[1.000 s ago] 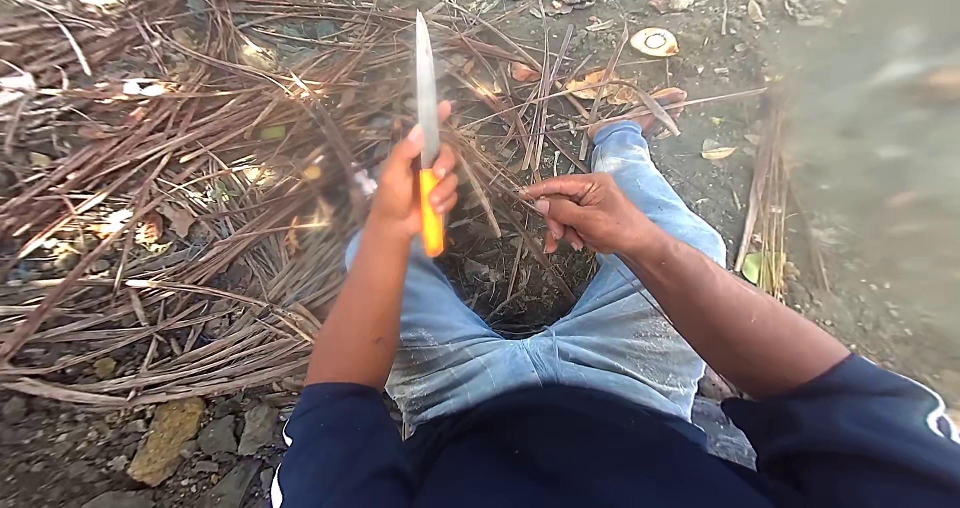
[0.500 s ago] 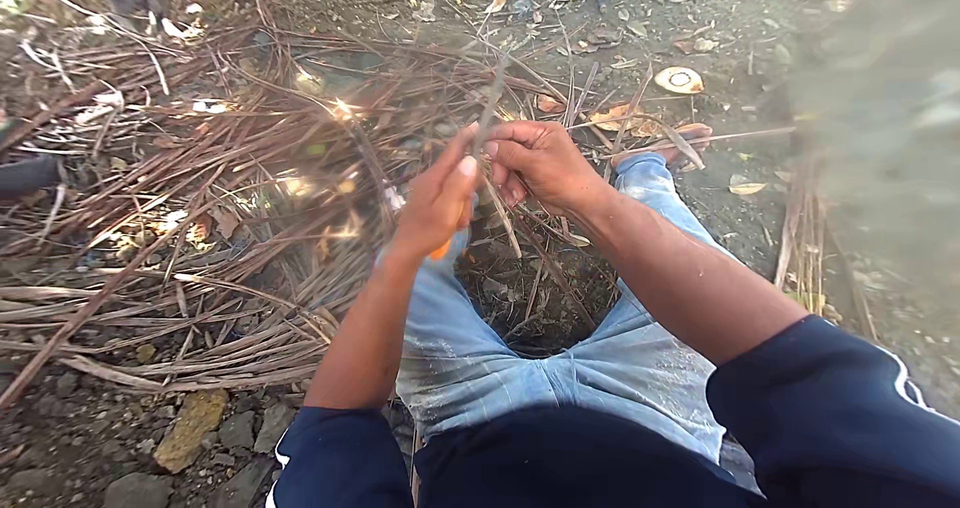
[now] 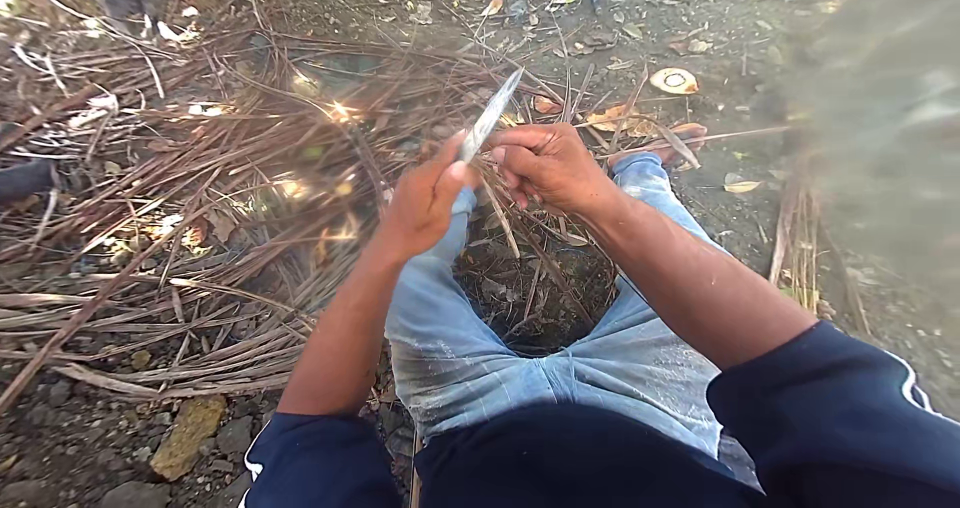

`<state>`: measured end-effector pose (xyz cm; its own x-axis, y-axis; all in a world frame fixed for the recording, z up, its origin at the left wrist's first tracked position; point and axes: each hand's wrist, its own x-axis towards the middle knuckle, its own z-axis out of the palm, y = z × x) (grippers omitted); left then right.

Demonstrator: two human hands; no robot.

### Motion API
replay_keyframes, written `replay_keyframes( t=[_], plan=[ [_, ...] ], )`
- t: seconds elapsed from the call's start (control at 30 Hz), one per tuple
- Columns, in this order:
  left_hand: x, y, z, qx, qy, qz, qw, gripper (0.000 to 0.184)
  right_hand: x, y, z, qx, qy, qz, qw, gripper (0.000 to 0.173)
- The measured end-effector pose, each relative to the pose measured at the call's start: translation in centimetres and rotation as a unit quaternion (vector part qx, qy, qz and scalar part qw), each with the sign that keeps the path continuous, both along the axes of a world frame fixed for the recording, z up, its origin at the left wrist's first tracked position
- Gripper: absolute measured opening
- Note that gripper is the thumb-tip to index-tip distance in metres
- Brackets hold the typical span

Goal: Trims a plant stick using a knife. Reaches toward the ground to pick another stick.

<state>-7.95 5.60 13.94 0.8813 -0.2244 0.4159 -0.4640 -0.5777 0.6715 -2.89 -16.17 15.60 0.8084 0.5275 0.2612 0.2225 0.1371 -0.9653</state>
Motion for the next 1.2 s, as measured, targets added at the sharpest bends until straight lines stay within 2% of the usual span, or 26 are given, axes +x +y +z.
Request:
replay_keyframes(
  t=[0.1, 0.2, 0.37, 0.5, 0.57, 0.7, 0.8, 0.87, 1.0, 1.1, 1.2],
  plan=[
    [0.0, 0.4, 0.4, 0.006, 0.034, 0.005, 0.999, 0.053, 0.1, -0.4, -0.1, -0.002, 0.006, -0.002, 1.0, 0.027],
    [0.1, -0.2, 0.7, -0.005, 0.024, -0.012, 1.0, 0.052, 0.3, -0.5, 0.0, 0.013, 0.017, 0.009, 1.0, 0.025],
    [0.6, 0.0, 0.9, -0.034, 0.084, 0.025, 0.996, 0.05, 0.0, -0.5, 0.0, 0.044, 0.052, 0.019, 0.998, 0.025],
    [1.3, 0.8, 0.4, -0.1, 0.135, 0.045, 0.985, 0.052, -0.1, -0.8, 0.1, 0.037, 0.064, 0.021, 0.997, 0.026],
    [0.9, 0.0, 0.6, -0.084, 0.116, 0.037, 0.989, 0.054, 0.0, -0.8, 0.3, 0.049, 0.083, 0.022, 0.995, 0.026],
    [0.3, -1.5, 0.0, -0.035, -0.02, -0.011, 0.999, 0.05, -0.1, -0.4, 0.4, 0.08, 0.131, 0.035, 0.988, 0.029],
    [0.6, -1.3, -0.2, -0.014, -0.043, 0.014, 0.999, 0.049, -0.4, -0.4, 0.6, 0.084, 0.132, 0.044, 0.987, 0.031],
    [0.5, -1.5, -0.1, 0.007, -0.064, 0.002, 0.998, 0.05, -0.4, -0.4, 0.6, 0.083, 0.119, 0.048, 0.988, 0.027],
    [0.8, -0.8, 0.0, -0.005, -0.022, 0.015, 1.0, 0.05, -0.5, -0.6, 0.6, 0.067, 0.118, 0.054, 0.989, 0.033],
    [0.6, -0.9, 0.1, -0.002, -0.019, 0.006, 1.0, 0.051, -0.3, -0.8, 0.6, 0.061, 0.103, 0.069, 0.99, 0.03],
    [0.9, 0.0, -0.2, 0.0, 0.008, 0.046, 0.999, 0.051, -0.2, -0.9, 0.3, 0.065, 0.115, 0.081, 0.988, 0.033]
  ],
)
